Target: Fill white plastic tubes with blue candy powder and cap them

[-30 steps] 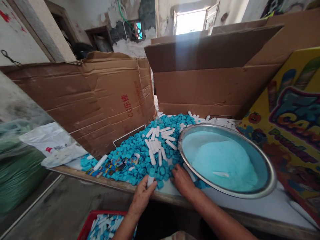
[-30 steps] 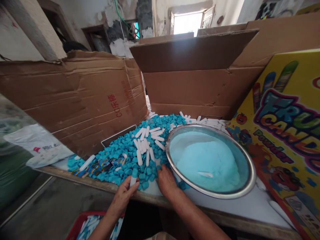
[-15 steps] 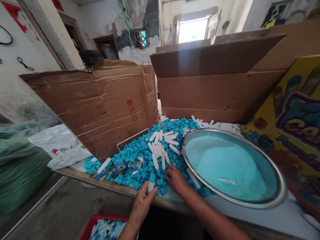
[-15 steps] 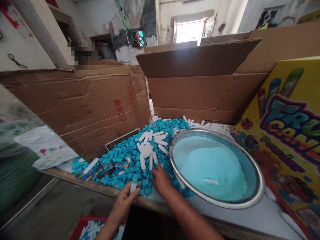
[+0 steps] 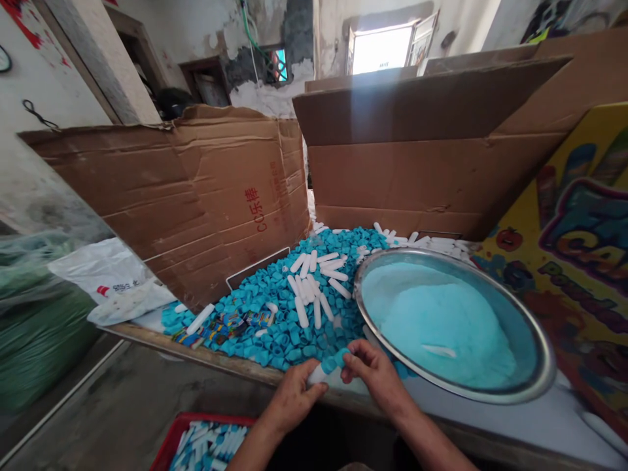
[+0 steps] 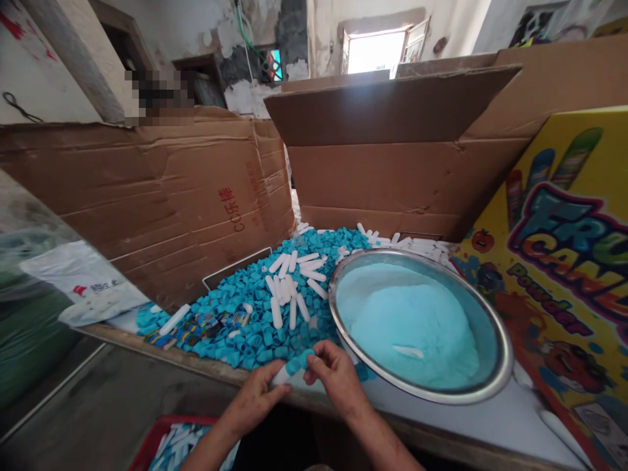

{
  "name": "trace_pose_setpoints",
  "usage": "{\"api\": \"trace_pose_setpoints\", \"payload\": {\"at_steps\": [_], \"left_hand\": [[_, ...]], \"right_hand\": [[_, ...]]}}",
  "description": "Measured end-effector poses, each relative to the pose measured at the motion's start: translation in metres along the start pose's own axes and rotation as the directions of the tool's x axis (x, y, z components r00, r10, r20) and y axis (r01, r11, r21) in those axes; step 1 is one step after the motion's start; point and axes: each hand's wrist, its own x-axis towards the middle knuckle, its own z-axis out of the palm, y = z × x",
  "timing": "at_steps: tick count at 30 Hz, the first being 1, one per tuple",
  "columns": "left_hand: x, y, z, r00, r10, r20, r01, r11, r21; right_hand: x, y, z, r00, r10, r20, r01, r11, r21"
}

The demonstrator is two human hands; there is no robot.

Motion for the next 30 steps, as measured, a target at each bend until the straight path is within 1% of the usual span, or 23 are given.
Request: {"api": "trace_pose_setpoints", "payload": {"at_steps": [5, 8, 12, 16, 20, 22, 24, 25, 27, 28, 29, 30], "left_hand": [[0.002, 0.009, 0.008, 0.994, 0.035, 0.099, -0.04, 0.998, 0.049], [0.005, 0.013, 0.013, 0.99, 0.054, 0.131, -0.073, 0.986, 0.147], [0.008, 0.018, 0.018, 0.985, 0.058, 0.162, -0.105, 0.949, 0.296], [0.008, 0.018, 0.018, 0.975, 0.066, 0.214, -0.15, 0.902, 0.406], [0.002, 0.018, 0.018, 0.966, 0.087, 0.244, -0.183, 0.896, 0.404], [-0.007, 0.02, 0.021, 0.968, 0.099, 0.233, -0.181, 0.913, 0.364], [-0.019, 0.021, 0.024, 0.975, 0.111, 0.195, -0.173, 0.923, 0.342], [-0.025, 0.02, 0.023, 0.978, 0.108, 0.177, -0.165, 0.923, 0.349], [-0.04, 0.01, 0.015, 0.986, 0.059, 0.155, -0.115, 0.915, 0.386], [-0.05, 0.0, 0.007, 0.992, -0.012, 0.129, -0.042, 0.912, 0.407], [-0.062, -0.012, -0.004, 0.99, -0.109, 0.087, 0.063, 0.905, 0.421], [-0.077, -0.027, -0.016, 0.975, -0.222, 0.025, 0.191, 0.885, 0.424]], "right_hand": [[-0.007, 0.005, -0.003, 0.995, 0.078, 0.058, -0.076, 0.996, -0.037], [-0.009, 0.008, -0.01, 0.989, 0.122, 0.087, -0.116, 0.991, -0.073], [-0.014, 0.001, -0.02, 0.979, 0.16, 0.127, -0.136, 0.974, -0.182], [-0.021, -0.01, -0.024, 0.957, 0.214, 0.196, -0.161, 0.953, -0.255], [-0.026, -0.016, -0.02, 0.944, 0.272, 0.187, -0.209, 0.931, -0.298], [-0.029, -0.018, -0.015, 0.951, 0.253, 0.18, -0.175, 0.914, -0.365], [-0.033, -0.019, -0.008, 0.957, 0.205, 0.203, -0.093, 0.885, -0.455], [-0.034, -0.018, -0.004, 0.956, 0.188, 0.225, -0.053, 0.866, -0.497], [-0.036, -0.011, 0.003, 0.93, 0.204, 0.305, -0.004, 0.836, -0.549], [-0.035, -0.004, 0.003, 0.911, 0.225, 0.347, 0.007, 0.831, -0.557], [-0.035, 0.004, 0.002, 0.892, 0.246, 0.379, 0.009, 0.829, -0.559], [-0.033, 0.014, -0.001, 0.895, 0.259, 0.362, -0.009, 0.824, -0.567]]}}
